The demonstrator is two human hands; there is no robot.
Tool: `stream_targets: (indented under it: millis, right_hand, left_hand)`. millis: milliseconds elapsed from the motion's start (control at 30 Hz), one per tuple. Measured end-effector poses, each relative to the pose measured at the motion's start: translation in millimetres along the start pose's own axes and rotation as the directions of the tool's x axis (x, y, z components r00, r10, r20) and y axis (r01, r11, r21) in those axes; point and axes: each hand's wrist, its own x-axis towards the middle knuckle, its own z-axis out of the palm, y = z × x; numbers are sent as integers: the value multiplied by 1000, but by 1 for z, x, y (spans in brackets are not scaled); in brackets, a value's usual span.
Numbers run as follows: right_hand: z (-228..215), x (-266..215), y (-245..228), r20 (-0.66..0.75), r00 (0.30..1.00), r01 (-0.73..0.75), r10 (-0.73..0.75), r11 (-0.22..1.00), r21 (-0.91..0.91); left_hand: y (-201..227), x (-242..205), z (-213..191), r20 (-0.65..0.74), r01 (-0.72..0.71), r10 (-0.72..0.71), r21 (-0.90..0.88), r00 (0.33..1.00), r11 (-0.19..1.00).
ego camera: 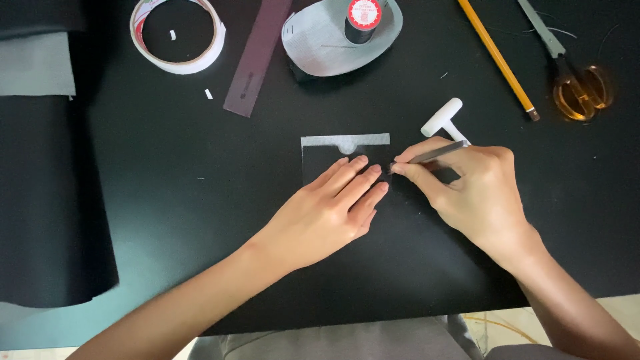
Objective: Punching stitching holes in leather using a prong punch and mallet, then applying double-sided tape for assembly.
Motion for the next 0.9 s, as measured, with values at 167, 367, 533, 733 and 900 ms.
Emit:
stream_targets:
  millis: [167,367,533,733,900]
  right_hand:
    - [6,-5,5,-31,997,73,-75,995,-61]
    - [10,-7,9,-19,993,118,-120,990,-81]
    - [11,-11,17,20,993,115,-113,980,-161]
    - [7,-5,10,75,986,157,-147,975,-157]
    - [-33,-23,-1,-137,987,74,-87,993,-96]
  left_hand:
    - [-3,3,-6,-40,0,0,5,999,1000]
    - [-9,35,-31,-161,151,-293,-576,943,803]
    - [-4,56,-22,-319,54,-363,-682,876,730]
    - [-5,51,-21,-294,79,-336,-636,895,768]
    - [-6,50,-15,-282,63,-355,-700,891,711]
